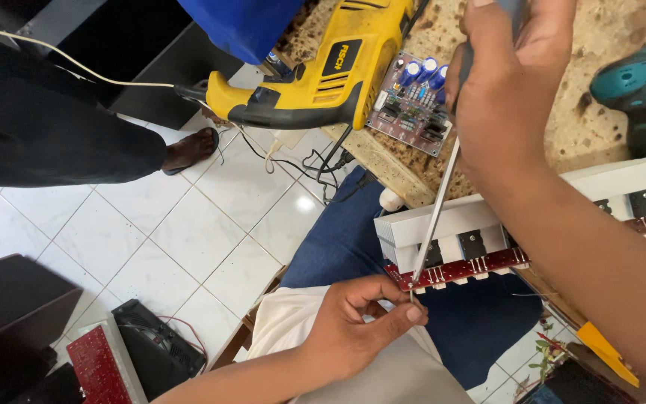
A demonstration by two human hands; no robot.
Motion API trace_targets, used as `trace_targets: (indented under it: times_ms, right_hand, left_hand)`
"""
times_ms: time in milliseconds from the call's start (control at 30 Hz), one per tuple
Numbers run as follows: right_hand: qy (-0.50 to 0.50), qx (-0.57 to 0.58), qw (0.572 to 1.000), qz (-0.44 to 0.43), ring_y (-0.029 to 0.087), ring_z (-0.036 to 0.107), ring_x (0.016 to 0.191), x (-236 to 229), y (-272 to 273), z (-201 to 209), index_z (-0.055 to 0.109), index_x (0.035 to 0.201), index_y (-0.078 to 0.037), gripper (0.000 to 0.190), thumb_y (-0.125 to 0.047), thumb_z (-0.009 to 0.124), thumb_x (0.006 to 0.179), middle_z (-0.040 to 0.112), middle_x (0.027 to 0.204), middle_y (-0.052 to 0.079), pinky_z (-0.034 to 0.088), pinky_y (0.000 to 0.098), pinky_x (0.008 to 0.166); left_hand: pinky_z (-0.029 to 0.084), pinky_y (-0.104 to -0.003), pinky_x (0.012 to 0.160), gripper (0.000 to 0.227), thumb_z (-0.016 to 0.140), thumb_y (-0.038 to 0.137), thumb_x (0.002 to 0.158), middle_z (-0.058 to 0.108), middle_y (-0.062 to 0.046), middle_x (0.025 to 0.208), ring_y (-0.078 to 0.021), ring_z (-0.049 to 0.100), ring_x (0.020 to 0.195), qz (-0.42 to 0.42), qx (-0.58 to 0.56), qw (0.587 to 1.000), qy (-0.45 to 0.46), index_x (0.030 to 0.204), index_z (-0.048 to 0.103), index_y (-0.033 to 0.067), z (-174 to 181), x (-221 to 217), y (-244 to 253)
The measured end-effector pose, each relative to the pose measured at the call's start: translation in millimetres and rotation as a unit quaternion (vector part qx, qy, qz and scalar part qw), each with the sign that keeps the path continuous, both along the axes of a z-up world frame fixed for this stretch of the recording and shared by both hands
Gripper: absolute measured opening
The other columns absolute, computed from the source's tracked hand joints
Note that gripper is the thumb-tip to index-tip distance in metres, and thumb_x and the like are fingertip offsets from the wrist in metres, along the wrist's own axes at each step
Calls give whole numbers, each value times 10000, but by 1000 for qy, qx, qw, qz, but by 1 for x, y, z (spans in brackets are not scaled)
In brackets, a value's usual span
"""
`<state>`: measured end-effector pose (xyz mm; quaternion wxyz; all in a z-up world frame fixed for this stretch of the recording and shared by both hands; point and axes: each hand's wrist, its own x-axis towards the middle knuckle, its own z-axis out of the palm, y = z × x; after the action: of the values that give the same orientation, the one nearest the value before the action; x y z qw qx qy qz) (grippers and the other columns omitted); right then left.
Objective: The person assembles an electronic device by inserting screws into a red circuit board and tightening them with a screwdriver. They attach a metal heatsink to the board and then connect a smaller circuit board with capacitors to the assembly.
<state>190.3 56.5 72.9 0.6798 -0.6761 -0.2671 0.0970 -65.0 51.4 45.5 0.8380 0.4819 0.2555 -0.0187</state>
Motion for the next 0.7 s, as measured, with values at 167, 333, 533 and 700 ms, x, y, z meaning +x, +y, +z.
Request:
trace_targets:
  times_ms: [167,333,533,700]
  right_hand:
    - [-6,-7,1000,6,189,466,476,1,-3,-8,476,1419,-178,248,-175,522,1175,568,1136,103,413,349,479]
    - [-4,10,1000,5,198,420,451,0,0,-12,497,1399,-199,242,-158,510,1161,409,858,71,398,366,470]
    - [13,12,1000,12,182,445,467,-1,3,-4,477,1173,-158,93,-188,522,1099,452,928,68,373,343,456]
    - [241,-51,968,41,145,625,594,-9,18,35,511,1120,-98,261,-313,524,973,677,857,80,551,265,454]
  left_hand:
    - [578,-187,674,171,750,215,936,811,-101,919,-116,773,875,-16,11,1000,5,875,710,60,0,0,2]
    - [592,-193,679,170,753,204,932,813,-118,924,-153,795,900,-16,9,1000,6,867,700,56,2,2,3]
    - [607,-207,735,170,750,206,933,811,-121,943,-131,774,909,-14,-10,1000,5,875,705,52,1,1,3]
    - [627,-226,775,151,754,175,929,807,-130,928,-149,781,920,-5,-29,1000,10,871,702,47,1,0,2]
